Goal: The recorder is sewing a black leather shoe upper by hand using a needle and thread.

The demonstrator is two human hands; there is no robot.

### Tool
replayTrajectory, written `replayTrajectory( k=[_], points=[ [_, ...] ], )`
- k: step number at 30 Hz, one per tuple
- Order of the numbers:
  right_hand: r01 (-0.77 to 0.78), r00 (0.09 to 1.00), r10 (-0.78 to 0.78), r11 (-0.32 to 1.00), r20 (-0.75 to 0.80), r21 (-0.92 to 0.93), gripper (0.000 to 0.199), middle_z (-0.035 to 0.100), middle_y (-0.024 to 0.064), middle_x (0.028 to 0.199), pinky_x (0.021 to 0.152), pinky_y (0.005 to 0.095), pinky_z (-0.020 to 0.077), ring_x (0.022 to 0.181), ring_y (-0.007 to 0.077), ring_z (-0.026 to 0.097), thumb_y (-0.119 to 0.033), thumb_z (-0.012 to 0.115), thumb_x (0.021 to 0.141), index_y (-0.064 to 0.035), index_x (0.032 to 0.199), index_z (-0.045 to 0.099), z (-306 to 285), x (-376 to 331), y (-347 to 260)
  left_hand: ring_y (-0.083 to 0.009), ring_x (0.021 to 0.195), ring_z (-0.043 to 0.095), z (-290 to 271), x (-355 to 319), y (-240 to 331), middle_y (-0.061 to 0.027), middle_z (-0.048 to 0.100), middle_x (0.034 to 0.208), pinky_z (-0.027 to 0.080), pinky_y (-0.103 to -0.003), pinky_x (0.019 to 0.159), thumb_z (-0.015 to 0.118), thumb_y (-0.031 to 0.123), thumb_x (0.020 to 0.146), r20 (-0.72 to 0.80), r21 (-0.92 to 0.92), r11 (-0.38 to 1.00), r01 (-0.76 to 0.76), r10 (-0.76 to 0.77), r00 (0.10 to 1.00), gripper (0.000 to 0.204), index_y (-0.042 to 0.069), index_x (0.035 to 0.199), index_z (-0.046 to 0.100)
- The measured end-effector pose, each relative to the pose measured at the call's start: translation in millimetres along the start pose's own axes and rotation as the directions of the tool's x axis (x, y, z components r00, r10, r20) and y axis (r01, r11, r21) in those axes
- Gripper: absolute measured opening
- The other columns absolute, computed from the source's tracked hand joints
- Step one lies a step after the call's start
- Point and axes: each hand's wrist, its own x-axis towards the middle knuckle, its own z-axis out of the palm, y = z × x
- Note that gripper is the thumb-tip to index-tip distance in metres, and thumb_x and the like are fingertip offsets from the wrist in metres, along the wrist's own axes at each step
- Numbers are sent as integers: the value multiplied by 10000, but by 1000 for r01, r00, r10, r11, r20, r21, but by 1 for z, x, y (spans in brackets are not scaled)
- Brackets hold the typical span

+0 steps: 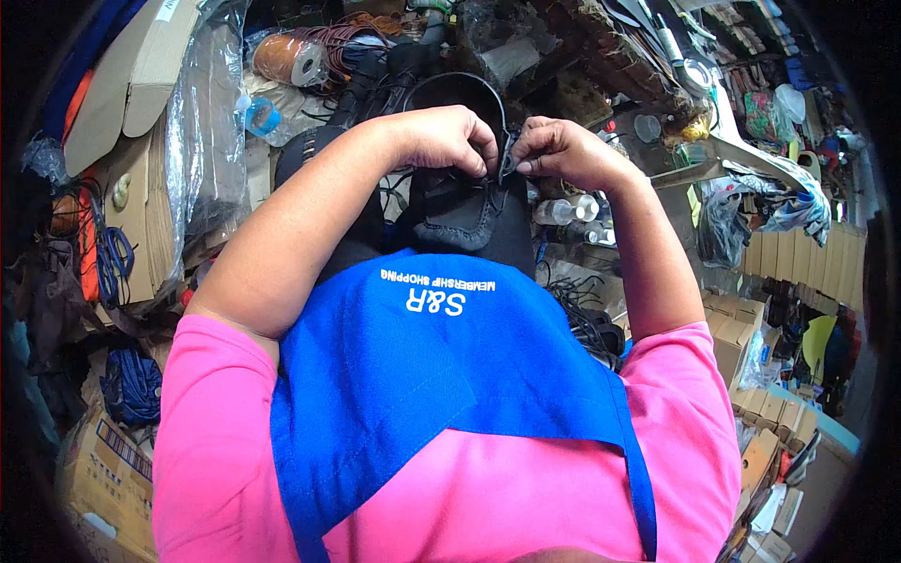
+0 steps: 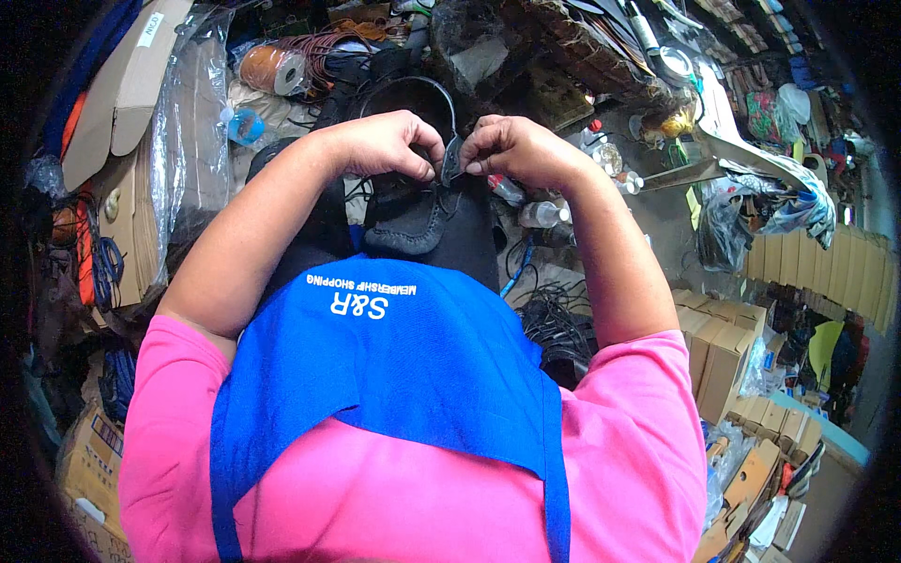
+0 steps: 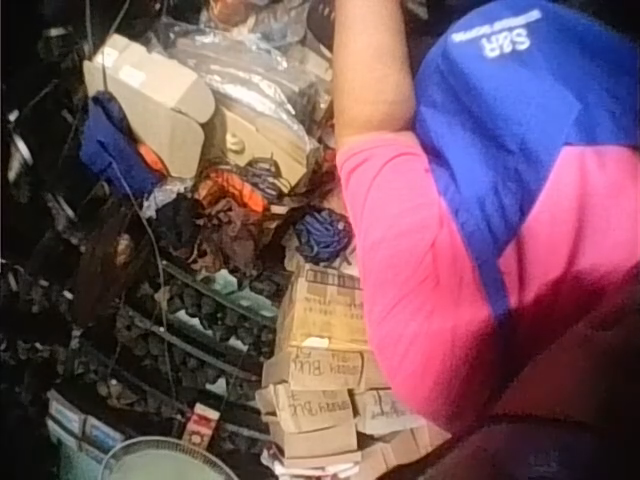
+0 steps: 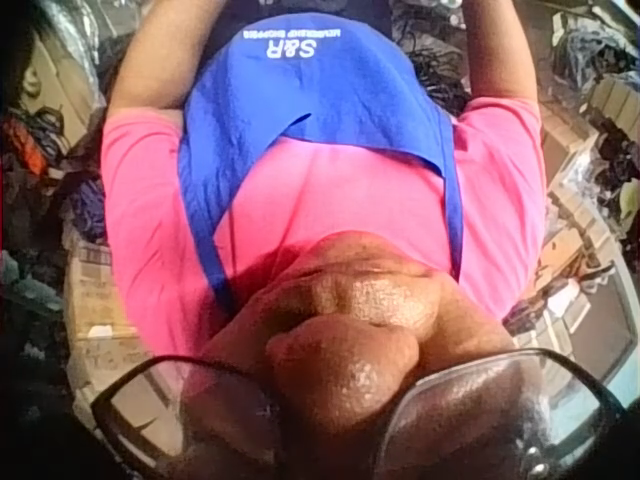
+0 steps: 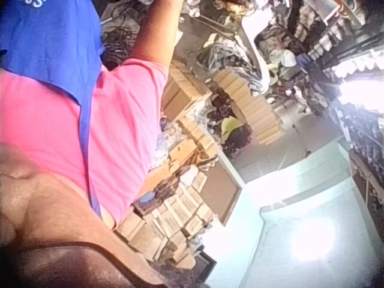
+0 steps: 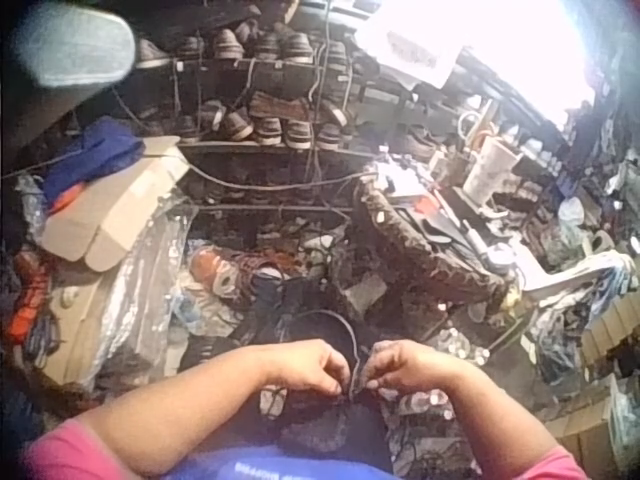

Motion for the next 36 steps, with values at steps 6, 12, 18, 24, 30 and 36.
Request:
replayTrajectory(
  k=[6,12,18,24,30,36],
  points=[
    [-115,993,113,992,30,57,131,602,28,815,721,264,464,812,134,581,-73,719,761,-54,890,700,9,-1,-6,-94,748,576,3,3,-7,-15,663,777,455,-260,727,685,116,737,-17,18,1000,-25,25,1000,181,20,890,675],
    [-93,996,89,970,26,226,158,619,18,859,783,284,457,847,123,573,-121,729,779,-39,910,694,12,-6,12,-106,803,569,-2,0,-6,-34,660,837,453,-281,769,696,111,739,50,35,996,-84,82,995,242,18,959,656],
    [-88,995,59,902,82,423,184,605,-6,889,834,259,423,880,96,548,-150,706,807,-35,949,681,16,-4,33,-127,823,581,0,0,-5,-43,662,857,456,-298,787,696,99,735,27,148,984,-94,91,995,274,32,997,652],
    [-105,991,49,861,125,498,182,604,-13,900,848,255,411,883,94,545,-160,700,810,-33,940,679,16,0,38,-136,816,590,1,-3,-4,-54,664,841,461,-302,786,695,90,730,0,171,980,-102,104,995,272,29,993,659],
    [-92,992,36,856,119,508,178,606,-18,852,801,248,415,840,92,541,-157,704,803,-36,930,681,19,6,40,-160,839,602,3,-5,-12,-72,665,874,463,-308,804,694,87,725,-44,175,975,-139,149,988,277,24,993,660],
    [-188,976,100,838,196,512,177,616,-28,817,690,235,423,744,76,535,-163,711,791,-48,923,683,13,12,31,-184,879,608,2,-8,-15,-95,667,913,463,-315,817,701,78,709,-60,175,978,-116,128,990,292,20,992,659]
  ],
)
